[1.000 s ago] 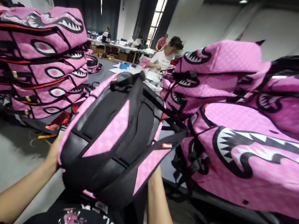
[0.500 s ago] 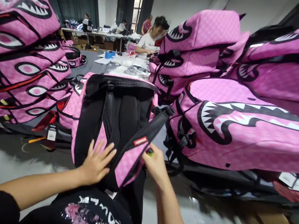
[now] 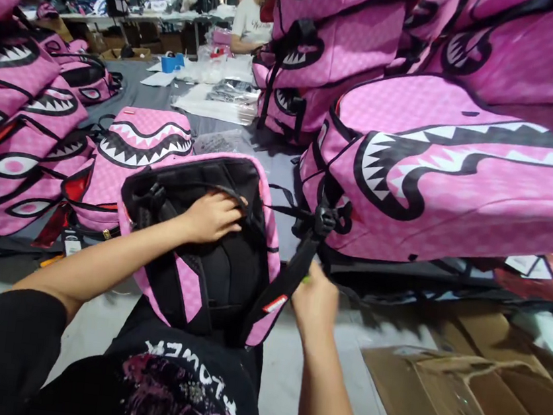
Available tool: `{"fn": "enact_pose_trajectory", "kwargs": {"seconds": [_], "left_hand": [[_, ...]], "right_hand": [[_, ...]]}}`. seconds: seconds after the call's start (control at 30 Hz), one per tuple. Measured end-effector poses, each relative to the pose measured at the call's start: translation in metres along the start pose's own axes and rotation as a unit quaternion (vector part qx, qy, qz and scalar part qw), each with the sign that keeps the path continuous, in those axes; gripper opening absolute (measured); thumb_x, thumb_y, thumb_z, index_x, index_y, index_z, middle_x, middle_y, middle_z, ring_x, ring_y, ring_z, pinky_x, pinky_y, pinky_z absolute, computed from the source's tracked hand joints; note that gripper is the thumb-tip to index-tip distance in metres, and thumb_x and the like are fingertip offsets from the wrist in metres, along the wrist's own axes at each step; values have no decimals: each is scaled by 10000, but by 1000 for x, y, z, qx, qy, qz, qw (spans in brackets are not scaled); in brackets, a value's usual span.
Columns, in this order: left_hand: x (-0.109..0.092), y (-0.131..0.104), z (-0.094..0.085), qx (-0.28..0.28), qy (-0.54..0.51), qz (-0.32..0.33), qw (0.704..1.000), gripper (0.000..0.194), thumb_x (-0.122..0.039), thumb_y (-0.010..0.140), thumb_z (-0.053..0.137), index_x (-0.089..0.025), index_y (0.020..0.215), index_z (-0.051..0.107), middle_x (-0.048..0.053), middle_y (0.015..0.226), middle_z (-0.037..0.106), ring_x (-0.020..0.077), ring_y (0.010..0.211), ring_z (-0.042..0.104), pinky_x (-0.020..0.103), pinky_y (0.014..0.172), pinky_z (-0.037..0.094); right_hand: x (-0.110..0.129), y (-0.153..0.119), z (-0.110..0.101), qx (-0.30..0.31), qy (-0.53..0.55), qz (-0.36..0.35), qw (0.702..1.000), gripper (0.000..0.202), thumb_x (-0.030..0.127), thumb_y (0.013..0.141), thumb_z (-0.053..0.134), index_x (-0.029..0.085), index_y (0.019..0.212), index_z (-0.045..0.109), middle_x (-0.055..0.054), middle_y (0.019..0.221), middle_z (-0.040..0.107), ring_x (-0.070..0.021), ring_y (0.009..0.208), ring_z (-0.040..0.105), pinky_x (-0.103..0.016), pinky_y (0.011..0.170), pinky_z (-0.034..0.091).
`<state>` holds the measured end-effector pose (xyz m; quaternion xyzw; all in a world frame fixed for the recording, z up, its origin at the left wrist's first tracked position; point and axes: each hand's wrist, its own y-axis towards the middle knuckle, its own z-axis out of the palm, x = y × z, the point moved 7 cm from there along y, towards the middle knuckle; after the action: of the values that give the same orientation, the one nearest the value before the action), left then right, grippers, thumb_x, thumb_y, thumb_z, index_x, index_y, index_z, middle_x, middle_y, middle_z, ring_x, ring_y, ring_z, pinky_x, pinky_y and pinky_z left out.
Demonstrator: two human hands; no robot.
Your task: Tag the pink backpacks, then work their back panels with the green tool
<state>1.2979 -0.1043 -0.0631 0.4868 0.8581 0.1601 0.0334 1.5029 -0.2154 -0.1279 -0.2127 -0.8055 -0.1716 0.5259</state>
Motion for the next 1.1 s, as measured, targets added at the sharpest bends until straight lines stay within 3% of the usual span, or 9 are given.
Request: {"fn": "enact_pose_trajectory", "kwargs": {"seconds": [0.1,0.2,0.27,0.43,0.5,0.57,0.67,0.87,1.1], "left_hand": [[28,39,16,41,-53,-39,997,357,-412,961,445,-205,1163,654,82,1249,626,246,1218,489,378,1032,354],[44,76,21,66,-103,-76,990,374,-405,956,455,-210,1228,621,79,1224,638,227,1169,524,361,1015,375],[61,91,6,9,-99,-129,987,462,-425,957,448,-205,1358,513,98,1302,594,236,1209,509,364,1037,369],[109,65,-50,-172,9,-352,920,551,-430,942,458,-201,1438,382,156,1468,424,325,1401,310,506,1135,243],[90,69,-46,-137,33,-275,951,466,-365,956,423,-203,1392,433,136,1436,457,309,1403,307,519,1151,211],[47,83,-18,-31,50,-94,994,371,-299,971,372,-209,1300,519,92,1340,540,260,1355,377,475,1162,211],[-5,100,26,89,60,75,991,301,-275,962,394,-186,1145,617,76,1165,626,234,1180,522,410,1105,296],[-10,121,50,197,64,92,974,352,-421,905,535,-125,987,708,136,959,670,276,944,598,387,820,367],[-7,111,51,165,47,127,977,460,-532,945,434,-175,938,725,93,898,699,238,899,575,400,835,316]], "right_hand": [[42,-31,-38,-92,153,-33,983,472,544,811,599,205,1139,625,-95,942,729,-256,800,709,-378,656,560],[74,-48,8,133,259,-43,956,700,763,793,489,196,1184,611,-37,685,694,-208,579,675,-351,585,559],[70,-48,49,249,247,-23,936,822,828,786,401,169,1231,611,14,514,604,-165,438,598,-321,533,540],[14,5,44,-56,291,-38,954,563,536,823,653,191,1260,573,-82,1030,719,-189,857,709,-407,903,552],[4,13,39,-112,291,-31,950,496,444,824,675,198,1241,565,-102,1126,688,-188,887,705,-437,932,546],[7,15,39,-127,283,-38,950,445,398,864,629,206,1255,534,-104,1126,678,-182,878,703,-437,912,560],[21,10,47,-142,281,-76,946,389,351,921,550,227,1282,478,-89,1135,660,-183,926,697,-436,938,547],[6,10,73,-120,150,-171,966,374,294,928,530,235,1294,479,-107,1222,632,-235,1142,629,-476,1051,468],[-14,14,78,-159,7,-266,951,425,229,929,511,229,1351,460,-110,1258,627,-245,1244,567,-503,1106,421]]}}
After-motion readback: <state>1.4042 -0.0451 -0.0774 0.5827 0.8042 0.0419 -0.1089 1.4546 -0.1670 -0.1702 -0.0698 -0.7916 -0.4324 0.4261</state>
